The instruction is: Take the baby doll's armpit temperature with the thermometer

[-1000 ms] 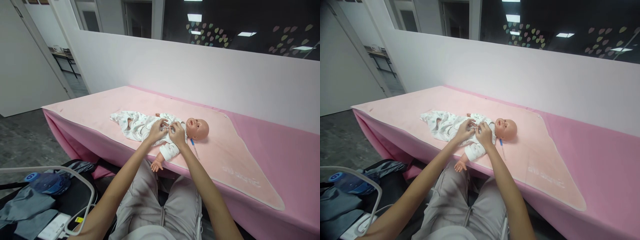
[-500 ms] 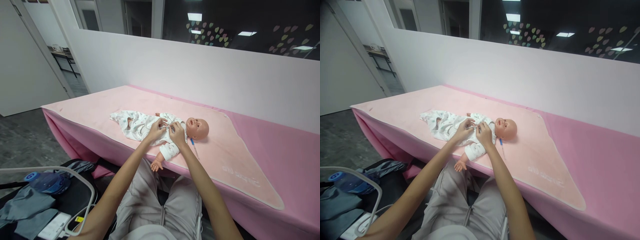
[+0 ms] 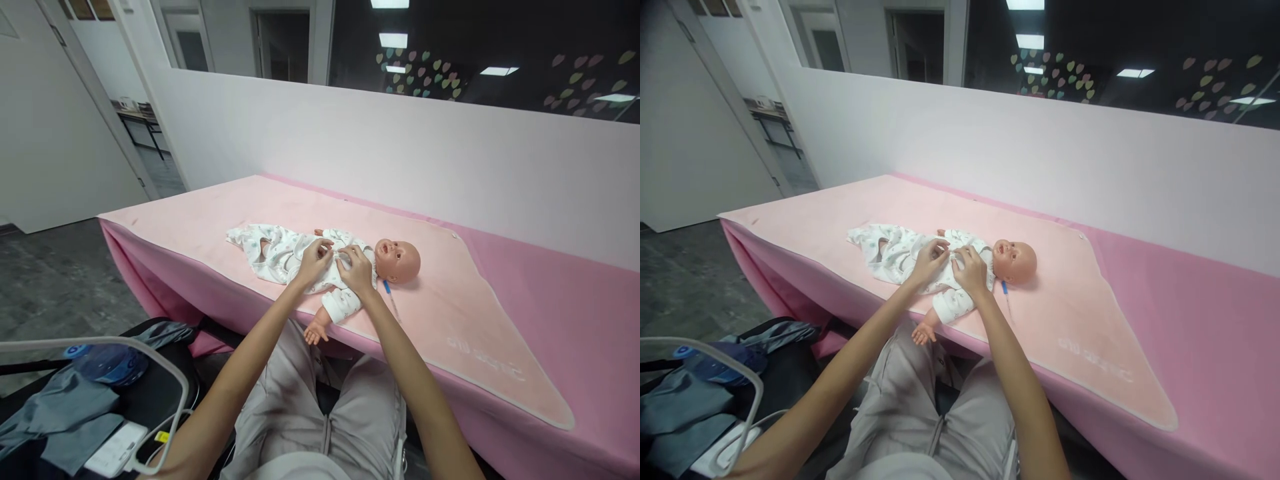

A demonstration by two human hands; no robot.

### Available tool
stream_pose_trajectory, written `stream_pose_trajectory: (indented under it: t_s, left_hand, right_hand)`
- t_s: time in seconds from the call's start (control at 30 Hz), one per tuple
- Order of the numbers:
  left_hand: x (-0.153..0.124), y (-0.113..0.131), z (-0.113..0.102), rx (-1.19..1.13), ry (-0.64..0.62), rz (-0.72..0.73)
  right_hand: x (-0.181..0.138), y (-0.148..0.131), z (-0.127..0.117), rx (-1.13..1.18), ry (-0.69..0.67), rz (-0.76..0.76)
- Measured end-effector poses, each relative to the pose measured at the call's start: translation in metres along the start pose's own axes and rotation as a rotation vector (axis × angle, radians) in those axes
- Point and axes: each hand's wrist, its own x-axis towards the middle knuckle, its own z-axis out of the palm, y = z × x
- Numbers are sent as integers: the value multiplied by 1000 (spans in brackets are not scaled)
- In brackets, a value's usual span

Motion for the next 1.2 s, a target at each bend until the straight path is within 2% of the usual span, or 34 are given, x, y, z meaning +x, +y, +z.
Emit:
stream_pose_trajectory:
  t_s: [0.1, 0.23, 0.33, 0.47, 0.73, 1.03, 1.2]
  left_hand:
    - [2, -3, -17, 23, 4, 5]
    - [-2, -5, -51, 19, -100, -14]
    - [-9, -5, -63, 51, -200, 0]
    - [-13, -6, -60, 151, -263, 49]
    - [-14, -7, -55, 271, -211, 116]
    - [-15, -12, -48, 290, -123, 87]
    - [-14, -8, -52, 209, -136, 39]
  right_hand:
    - [1, -3, 0, -34, 1, 2]
    - [0, -13, 3, -75, 1, -50]
    - [1, -22, 8, -118, -83, -122]
    - [2, -27, 14, -187, -119, -122]
    - [-1, -26, 20, -172, -54, -64]
    - [-2, -25, 20, -172, -50, -58]
    - [-2, -24, 20, -179, -57, -61]
